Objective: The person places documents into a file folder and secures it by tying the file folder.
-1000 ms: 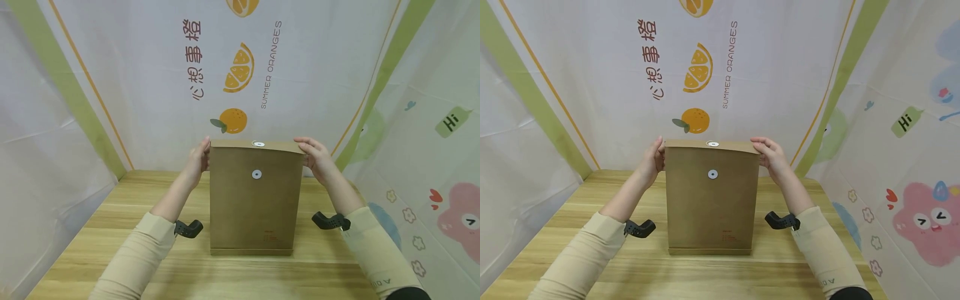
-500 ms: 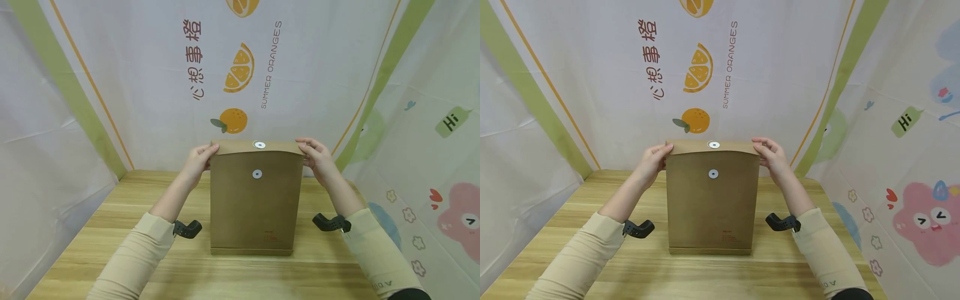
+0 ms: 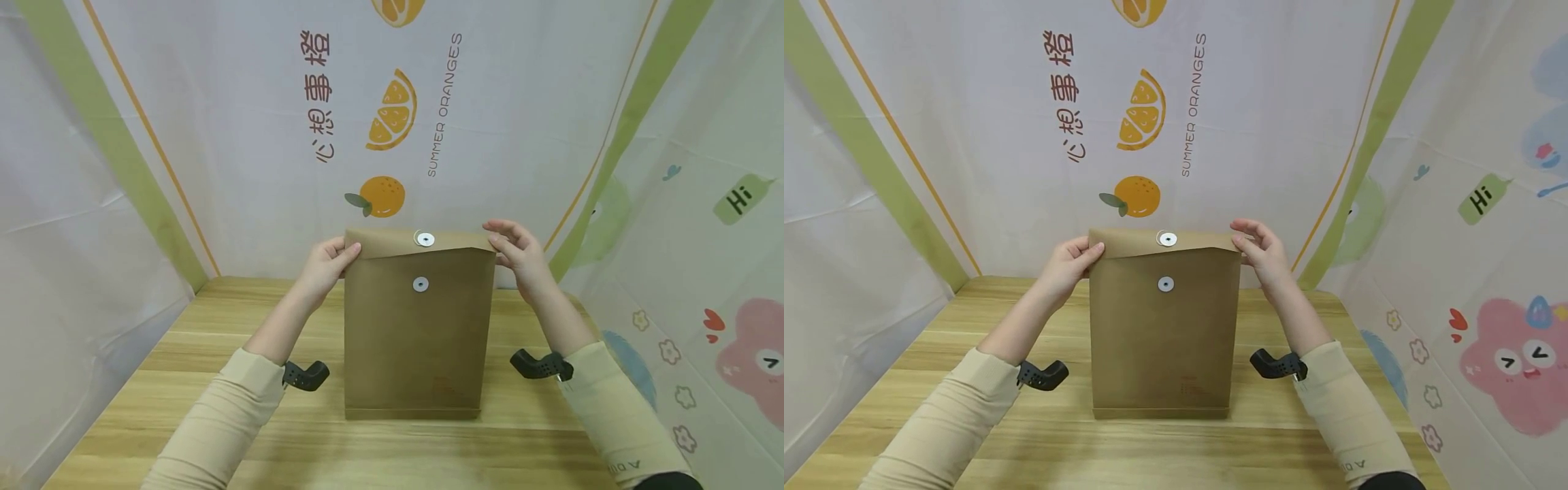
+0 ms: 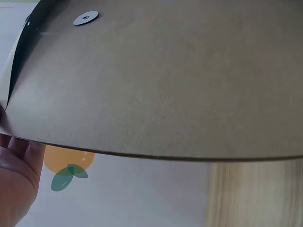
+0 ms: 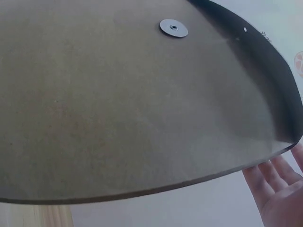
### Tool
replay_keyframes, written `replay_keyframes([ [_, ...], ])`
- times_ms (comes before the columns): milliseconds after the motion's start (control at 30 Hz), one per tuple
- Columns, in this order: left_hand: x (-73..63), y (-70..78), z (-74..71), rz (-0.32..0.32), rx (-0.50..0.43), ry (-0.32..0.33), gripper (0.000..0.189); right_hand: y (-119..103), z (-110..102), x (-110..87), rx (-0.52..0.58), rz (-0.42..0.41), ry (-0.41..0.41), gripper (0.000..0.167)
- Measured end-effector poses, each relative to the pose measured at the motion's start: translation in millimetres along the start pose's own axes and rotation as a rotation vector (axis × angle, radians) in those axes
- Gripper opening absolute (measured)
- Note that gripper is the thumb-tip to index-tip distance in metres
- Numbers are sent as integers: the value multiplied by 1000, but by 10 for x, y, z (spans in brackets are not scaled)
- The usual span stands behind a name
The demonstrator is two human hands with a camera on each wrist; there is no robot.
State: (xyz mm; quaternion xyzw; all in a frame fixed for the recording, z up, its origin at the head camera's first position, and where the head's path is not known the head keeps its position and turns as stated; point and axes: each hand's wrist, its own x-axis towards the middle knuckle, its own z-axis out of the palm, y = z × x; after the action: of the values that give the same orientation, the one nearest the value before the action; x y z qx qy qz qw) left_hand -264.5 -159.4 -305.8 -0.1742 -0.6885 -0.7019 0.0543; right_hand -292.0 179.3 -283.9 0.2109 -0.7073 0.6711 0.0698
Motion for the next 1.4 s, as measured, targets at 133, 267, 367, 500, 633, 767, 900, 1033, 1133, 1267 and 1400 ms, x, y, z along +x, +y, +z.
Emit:
replay_keyframes([
  [133,-10,-26,-2,-16,1,-20,18,17,13,-14,-41,-32,7,40],
  [267,-23,-56,-21,-30,10,-50,21,48,19,-26,-61,-49,22,44],
  [367,-29,-71,-29,-30,15,-70,24,75,17,-29,-106,-49,47,45],
  [500,-30,-83,-27,-30,1,-71,22,103,28,-36,-147,-48,72,44],
  [633,-24,-88,-10,-49,-30,-33,19,116,52,-57,-157,-52,64,44],
  [767,-13,-86,15,-60,-27,12,23,122,76,-76,-163,-57,56,42],
  [900,-8,-70,44,-68,2,44,21,130,91,-82,-161,-57,51,42],
  [1033,-14,-59,73,-73,15,53,15,141,95,-93,-170,-41,43,46],
  [1133,-19,-67,68,-62,33,50,19,153,108,-100,-184,-27,41,48],
  [1267,-19,-84,63,-50,47,57,18,170,154,-104,-274,-54,64,46],
  [1400,-11,-105,69,-45,34,69,15,176,222,-107,-428,-194,130,40],
])
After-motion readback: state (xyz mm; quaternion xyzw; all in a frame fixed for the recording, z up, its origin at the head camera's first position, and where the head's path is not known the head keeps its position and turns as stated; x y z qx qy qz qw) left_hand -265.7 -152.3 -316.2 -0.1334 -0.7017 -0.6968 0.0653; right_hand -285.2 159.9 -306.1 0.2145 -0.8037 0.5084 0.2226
